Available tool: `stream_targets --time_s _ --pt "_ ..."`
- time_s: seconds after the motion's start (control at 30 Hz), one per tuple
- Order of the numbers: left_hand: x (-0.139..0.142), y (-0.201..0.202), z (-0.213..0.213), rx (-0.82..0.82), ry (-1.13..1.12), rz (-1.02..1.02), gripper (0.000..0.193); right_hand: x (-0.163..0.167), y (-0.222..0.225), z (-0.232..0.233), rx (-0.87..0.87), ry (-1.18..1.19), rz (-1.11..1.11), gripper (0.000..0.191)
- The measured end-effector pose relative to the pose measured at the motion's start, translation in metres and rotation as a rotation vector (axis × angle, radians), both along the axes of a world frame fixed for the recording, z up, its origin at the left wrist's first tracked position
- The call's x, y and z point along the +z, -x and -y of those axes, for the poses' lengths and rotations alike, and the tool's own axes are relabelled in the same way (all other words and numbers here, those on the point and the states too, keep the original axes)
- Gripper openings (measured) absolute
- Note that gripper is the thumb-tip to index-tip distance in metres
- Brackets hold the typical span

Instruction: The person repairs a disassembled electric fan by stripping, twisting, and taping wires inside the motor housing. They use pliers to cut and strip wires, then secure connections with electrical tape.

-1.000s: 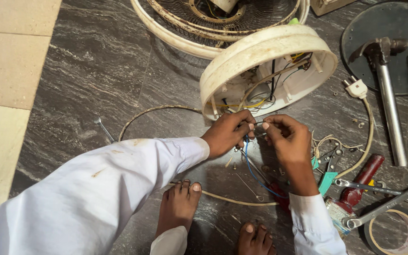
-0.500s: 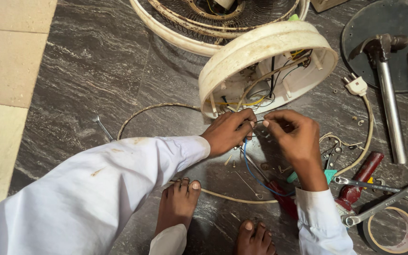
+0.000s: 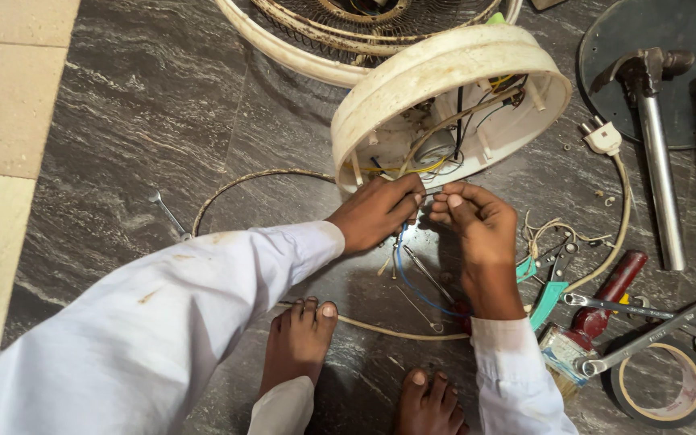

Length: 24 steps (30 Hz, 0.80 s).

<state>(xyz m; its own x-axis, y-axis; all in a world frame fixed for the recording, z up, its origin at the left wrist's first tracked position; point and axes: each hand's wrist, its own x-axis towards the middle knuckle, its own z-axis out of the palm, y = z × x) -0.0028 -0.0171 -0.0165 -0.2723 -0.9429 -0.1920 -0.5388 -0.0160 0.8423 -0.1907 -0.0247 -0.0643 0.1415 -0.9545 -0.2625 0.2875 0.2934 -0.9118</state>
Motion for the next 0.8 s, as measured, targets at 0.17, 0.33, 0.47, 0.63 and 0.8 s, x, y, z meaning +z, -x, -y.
stream_targets --time_s 0.17,0.33,0.47,0.63,0.8 --pt "-0.005 0.002 0.002 0.022 -0.037 -0.019 0.022 -0.006 0.000 0.004 0.021 0.121 -0.119 0.020" --pt "-0.005 0.003 0.002 0.010 -0.028 -0.012 0.018 -0.008 -0.004 0.011 -0.002 0.124 -0.140 0.013" --pt "-0.005 0.003 0.001 0.017 -0.032 -0.006 0.017 -0.002 -0.001 0.015 0.005 0.137 -0.209 0.011" --pt "-0.006 0.003 0.007 0.013 -0.029 0.008 0.018 0.002 -0.002 0.007 -0.121 0.171 -0.281 0.011" --pt "-0.011 -0.001 0.007 -0.038 0.074 0.060 0.018 -0.001 -0.008 -0.009 -0.119 0.093 -0.191 0.015"
